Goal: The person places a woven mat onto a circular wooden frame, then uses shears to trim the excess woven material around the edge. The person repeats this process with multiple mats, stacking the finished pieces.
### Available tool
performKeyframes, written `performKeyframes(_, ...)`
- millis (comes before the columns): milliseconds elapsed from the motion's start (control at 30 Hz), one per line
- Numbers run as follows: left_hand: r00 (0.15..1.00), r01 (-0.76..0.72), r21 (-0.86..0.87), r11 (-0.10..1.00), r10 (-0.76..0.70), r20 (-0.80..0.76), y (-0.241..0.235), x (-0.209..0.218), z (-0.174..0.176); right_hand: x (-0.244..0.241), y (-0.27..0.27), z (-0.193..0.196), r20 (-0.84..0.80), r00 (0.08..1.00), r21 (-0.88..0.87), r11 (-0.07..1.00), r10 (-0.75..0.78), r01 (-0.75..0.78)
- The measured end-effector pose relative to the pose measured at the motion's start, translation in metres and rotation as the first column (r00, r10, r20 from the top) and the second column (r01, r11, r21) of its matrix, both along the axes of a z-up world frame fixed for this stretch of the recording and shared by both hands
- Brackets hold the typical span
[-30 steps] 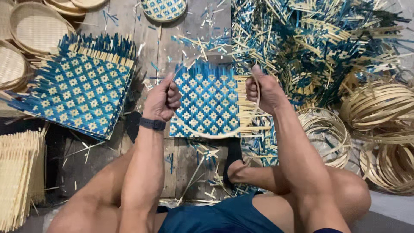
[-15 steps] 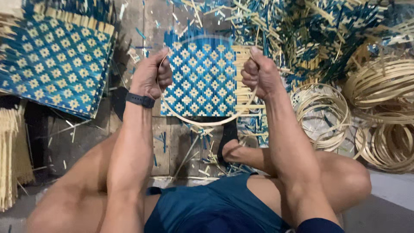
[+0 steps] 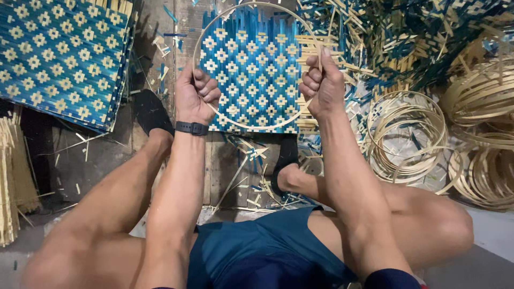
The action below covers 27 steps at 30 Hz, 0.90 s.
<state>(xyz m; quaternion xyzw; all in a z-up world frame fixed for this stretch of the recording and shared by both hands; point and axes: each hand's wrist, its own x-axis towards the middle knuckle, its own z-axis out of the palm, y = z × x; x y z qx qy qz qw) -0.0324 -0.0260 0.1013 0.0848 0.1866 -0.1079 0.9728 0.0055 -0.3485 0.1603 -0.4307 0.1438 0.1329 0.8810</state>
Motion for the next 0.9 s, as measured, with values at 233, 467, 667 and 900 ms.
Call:
performKeyframes(233, 0.966, -0.09, 0.695, 0.713, 0.231, -0.112, -0.003, 0.006, -0.039, 0.007, -0.012, -0.06, 0.076, 0.996, -0.587, 0.81, 0.053, 0.001)
performKeyframes(467, 0.999, 0.02, 0.938, -0.346, 0.051, -0.002, 0.007, 0.019, -0.13, 0.013, -0.005, -0.141, 0.009, 0.993, -0.964, 0.264, 0.12, -0.023)
performKeyframes(667, 0.981, 0.193, 0.885, -0.424, 0.073, -0.179, 0.015, 0.014, -0.137, 0.006, -0.002, -0.157, 0.115, 0.977, -0.983, 0.163, 0.181, 0.086)
performKeyframes(900, 0.966, 0.26, 0.832, -0.49, 0.118, -0.232, 0.007, 0.022, -0.118, 0.013, -0.004, -0.16, 0.103, 0.972, -0.989, 0.127, 0.211, 0.077)
